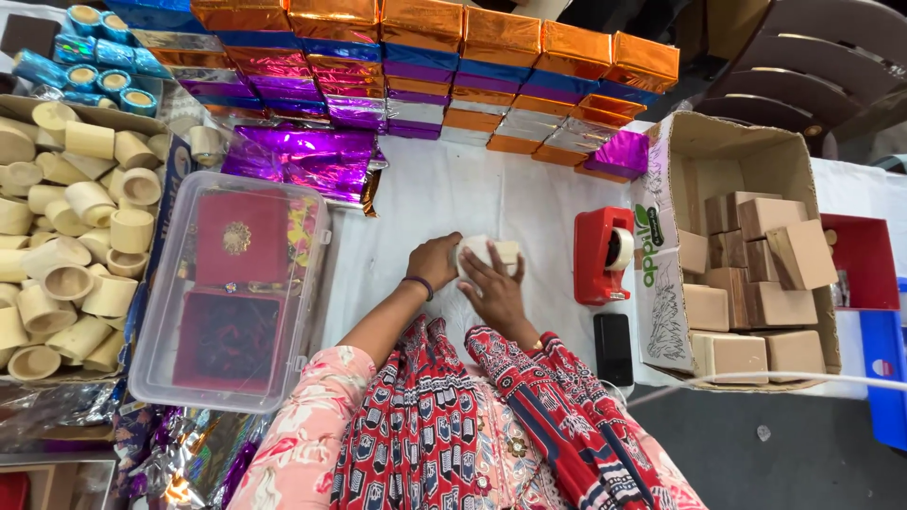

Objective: The person wipes a small rectangular block with a white cloth on a table covered with various craft supplies. The person repeatedly rubs the block's surfaces with the cloth while holding it steady with the other hand.

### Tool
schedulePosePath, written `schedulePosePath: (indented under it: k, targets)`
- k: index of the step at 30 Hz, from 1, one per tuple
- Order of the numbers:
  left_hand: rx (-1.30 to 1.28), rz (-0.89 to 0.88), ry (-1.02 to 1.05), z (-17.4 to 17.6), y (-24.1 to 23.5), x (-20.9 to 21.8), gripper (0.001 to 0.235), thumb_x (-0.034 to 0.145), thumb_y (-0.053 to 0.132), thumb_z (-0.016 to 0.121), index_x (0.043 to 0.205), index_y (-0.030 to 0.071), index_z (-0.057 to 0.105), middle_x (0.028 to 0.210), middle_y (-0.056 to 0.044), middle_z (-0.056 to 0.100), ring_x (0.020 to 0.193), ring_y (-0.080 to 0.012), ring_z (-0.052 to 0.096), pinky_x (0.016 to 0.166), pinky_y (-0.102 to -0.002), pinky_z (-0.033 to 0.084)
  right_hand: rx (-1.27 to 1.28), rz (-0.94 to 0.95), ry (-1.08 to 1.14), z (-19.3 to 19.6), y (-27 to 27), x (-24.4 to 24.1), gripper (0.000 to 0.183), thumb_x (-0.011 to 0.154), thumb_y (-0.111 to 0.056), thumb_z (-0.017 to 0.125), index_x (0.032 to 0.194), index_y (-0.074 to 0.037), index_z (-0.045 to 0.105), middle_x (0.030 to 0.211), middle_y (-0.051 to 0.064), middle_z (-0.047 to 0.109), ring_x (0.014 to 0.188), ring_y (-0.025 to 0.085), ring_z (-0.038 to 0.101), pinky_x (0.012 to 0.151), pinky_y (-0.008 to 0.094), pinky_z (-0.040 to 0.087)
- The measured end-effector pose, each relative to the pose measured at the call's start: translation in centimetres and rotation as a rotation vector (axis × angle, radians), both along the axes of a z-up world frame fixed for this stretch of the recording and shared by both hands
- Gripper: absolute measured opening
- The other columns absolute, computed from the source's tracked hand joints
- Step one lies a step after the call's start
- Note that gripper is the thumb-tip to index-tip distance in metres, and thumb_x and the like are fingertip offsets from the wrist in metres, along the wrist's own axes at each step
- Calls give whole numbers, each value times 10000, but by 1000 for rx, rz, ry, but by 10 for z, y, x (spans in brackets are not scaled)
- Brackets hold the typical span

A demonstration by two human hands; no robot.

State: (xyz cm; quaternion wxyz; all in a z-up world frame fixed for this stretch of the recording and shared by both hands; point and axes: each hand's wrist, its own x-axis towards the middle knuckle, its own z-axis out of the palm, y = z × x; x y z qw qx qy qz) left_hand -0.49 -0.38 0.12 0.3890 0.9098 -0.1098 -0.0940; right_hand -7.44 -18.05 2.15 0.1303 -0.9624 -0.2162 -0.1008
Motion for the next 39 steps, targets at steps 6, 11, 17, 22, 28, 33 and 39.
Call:
schedulePosePath:
  k: [6, 11, 17, 22, 28, 33, 39]
  targets:
    - [-36, 25, 61, 9, -2, -2, 436, 703, 238, 810, 1117, 213, 675, 1050, -95, 763, 1000, -351, 716, 836, -472, 572, -44, -186, -1, -3, -52, 7, 513, 1055, -498, 499, 1479, -225, 595, 1548, -48, 551, 1593, 239, 220, 1208, 565, -157]
    - [-25, 26, 25, -2, -5, -2, 466, 720, 229, 798, 1165, 205, 660, 1059, -123, 752, 993, -368, 709, 825, -483, 568, -46, -144, -2, -13, -8, 5, 544, 1038, -513, 507, 1492, -225, 589, 1566, -51, 540, 1583, 208, 229, 1231, 545, -143]
    - [16, 12, 42, 17, -4, -2, 430, 726, 247, 804, 1128, 193, 664, 1037, -128, 757, 987, -368, 707, 822, -490, 561, -60, -120, -71, -12, -44, 3, 493, 1046, -485, 498, 1471, -255, 599, 1554, -72, 539, 1574, 217, 246, 1222, 547, -131]
    - [-3, 34, 53, 13, -6, -6, 403, 733, 284, 811, 1099, 192, 669, 1014, -115, 766, 976, -355, 719, 827, -480, 565, -147, -272, -65, -8, -27, 10, 506, 1064, -502, 502, 1488, -240, 590, 1566, -63, 534, 1587, 196, 258, 1243, 518, -119]
    - [42, 37, -14, 14, -6, -5, 397, 780, 254, 771, 1159, 189, 672, 1000, -131, 753, 945, -362, 716, 806, -483, 568, -58, -63, -30, -4, -16, -6, 508, 1036, -495, 508, 1461, -233, 597, 1552, -71, 541, 1556, 197, 279, 1228, 531, -123]
    - [37, 25, 50, 25, -6, -7, 349, 777, 295, 781, 1101, 198, 694, 995, -104, 766, 949, -342, 722, 823, -475, 569, -51, -207, -65, 0, -42, -2, 505, 1064, -489, 506, 1487, -227, 595, 1548, -71, 546, 1579, 210, 278, 1237, 531, -90]
    - [62, 16, -41, -12, -9, -4, 453, 776, 227, 770, 1220, 201, 684, 1050, -121, 758, 983, -357, 713, 842, -481, 566, -34, -34, -77, 5, 2, -5, 547, 1028, -524, 523, 1467, -206, 602, 1547, -28, 566, 1559, 213, 287, 1242, 512, -110]
